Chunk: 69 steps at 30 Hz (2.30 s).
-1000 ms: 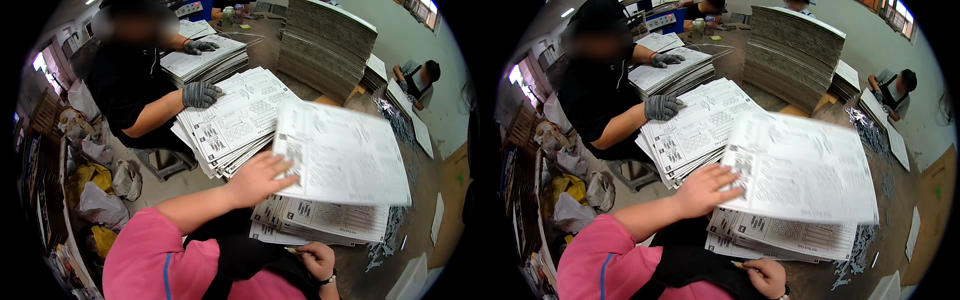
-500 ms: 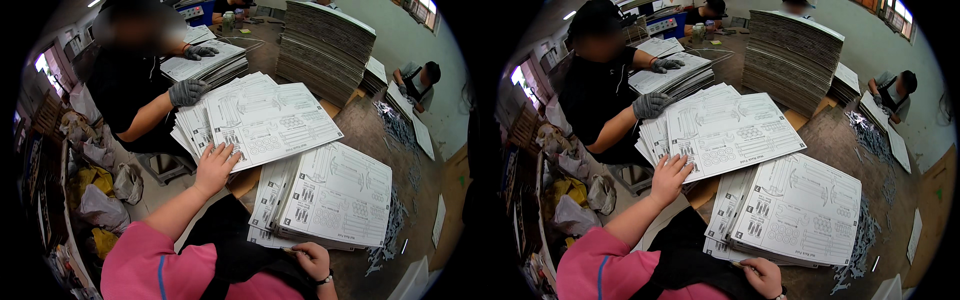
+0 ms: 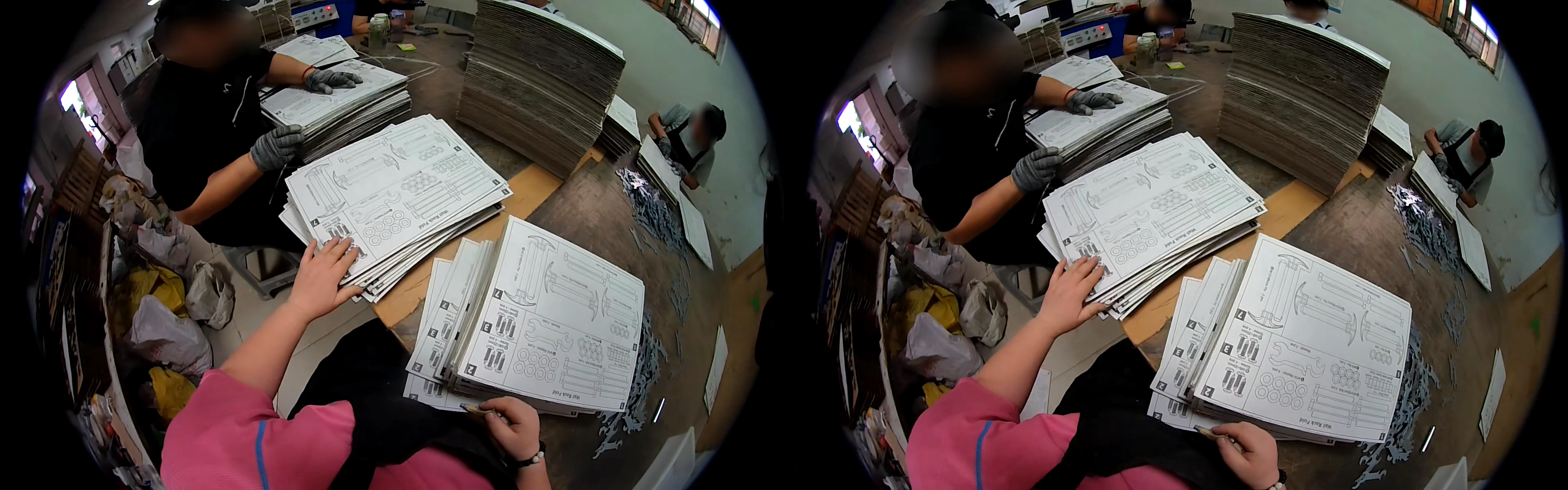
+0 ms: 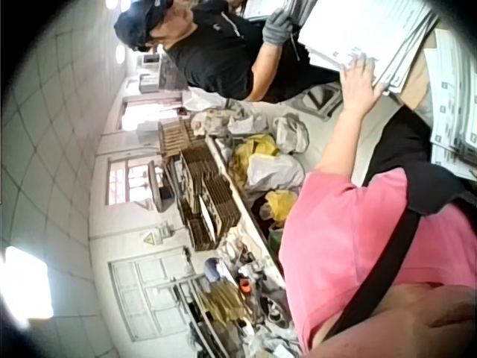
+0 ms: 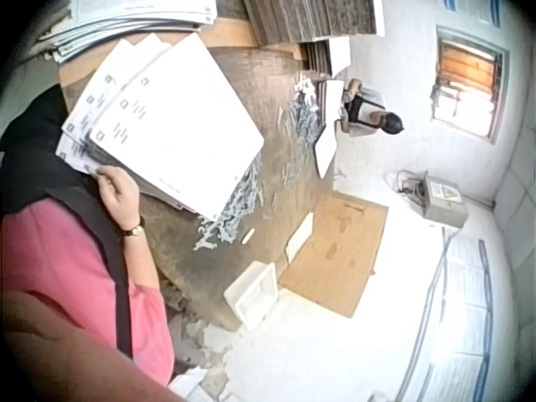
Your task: The person repeatedly rubs a small eraser over printed areas on a stack of flat paper sheets, then flips each sheet to continue erasing. The person works at a table in a workshop with other workers nearby.
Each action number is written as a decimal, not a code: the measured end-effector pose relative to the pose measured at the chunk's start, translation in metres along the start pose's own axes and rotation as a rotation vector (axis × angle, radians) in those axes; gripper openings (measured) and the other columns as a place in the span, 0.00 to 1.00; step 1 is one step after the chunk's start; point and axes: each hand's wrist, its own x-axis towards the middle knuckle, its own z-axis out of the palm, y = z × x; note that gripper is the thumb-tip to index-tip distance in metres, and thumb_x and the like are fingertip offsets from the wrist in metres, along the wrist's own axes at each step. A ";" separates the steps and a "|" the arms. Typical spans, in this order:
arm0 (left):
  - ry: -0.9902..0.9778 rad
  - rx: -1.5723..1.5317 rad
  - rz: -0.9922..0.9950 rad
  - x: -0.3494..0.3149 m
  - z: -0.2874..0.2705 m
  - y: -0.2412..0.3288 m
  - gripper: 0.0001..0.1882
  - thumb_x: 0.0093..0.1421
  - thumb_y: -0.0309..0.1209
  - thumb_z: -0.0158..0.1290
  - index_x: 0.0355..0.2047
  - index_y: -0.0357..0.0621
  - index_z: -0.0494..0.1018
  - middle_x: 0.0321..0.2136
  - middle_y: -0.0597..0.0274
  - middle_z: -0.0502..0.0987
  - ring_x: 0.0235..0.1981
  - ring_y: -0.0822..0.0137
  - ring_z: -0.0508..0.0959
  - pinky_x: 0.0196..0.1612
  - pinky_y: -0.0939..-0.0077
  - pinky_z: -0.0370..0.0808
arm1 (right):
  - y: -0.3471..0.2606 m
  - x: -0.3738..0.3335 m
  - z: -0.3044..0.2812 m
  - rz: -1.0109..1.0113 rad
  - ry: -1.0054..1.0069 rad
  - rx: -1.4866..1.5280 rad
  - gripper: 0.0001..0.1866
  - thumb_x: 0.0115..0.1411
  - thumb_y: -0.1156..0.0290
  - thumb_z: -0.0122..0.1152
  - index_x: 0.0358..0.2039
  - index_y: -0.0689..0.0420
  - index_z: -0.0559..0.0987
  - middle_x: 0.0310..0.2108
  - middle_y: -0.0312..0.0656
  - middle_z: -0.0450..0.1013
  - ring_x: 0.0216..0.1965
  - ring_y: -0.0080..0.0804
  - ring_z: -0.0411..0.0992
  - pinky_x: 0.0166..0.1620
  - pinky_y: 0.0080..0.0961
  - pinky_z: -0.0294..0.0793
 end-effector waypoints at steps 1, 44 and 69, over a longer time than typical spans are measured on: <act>-0.021 -0.022 -0.002 0.000 -0.003 0.000 0.33 0.44 0.41 0.57 0.50 0.42 0.63 0.53 0.54 0.62 0.56 0.55 0.60 0.58 0.54 0.51 | 0.000 0.001 -0.001 -0.003 0.000 0.001 0.08 0.47 0.73 0.56 0.29 0.60 0.77 0.26 0.41 0.74 0.28 0.32 0.72 0.33 0.21 0.69; -0.310 -0.910 0.244 0.038 0.055 0.170 0.46 0.46 0.35 0.52 0.58 0.30 0.39 0.60 0.37 0.38 0.61 0.45 0.43 0.61 0.55 0.41 | 0.008 0.120 -0.045 0.390 0.303 -0.106 0.09 0.51 0.70 0.53 0.30 0.61 0.77 0.22 0.40 0.73 0.23 0.22 0.69 0.28 0.19 0.69; -0.299 -0.881 0.245 0.040 0.053 0.171 0.44 0.47 0.35 0.52 0.58 0.31 0.40 0.60 0.39 0.38 0.61 0.44 0.44 0.60 0.53 0.42 | -0.007 0.098 -0.033 0.402 0.212 -0.063 0.09 0.52 0.70 0.52 0.31 0.60 0.77 0.24 0.38 0.74 0.24 0.24 0.70 0.29 0.20 0.69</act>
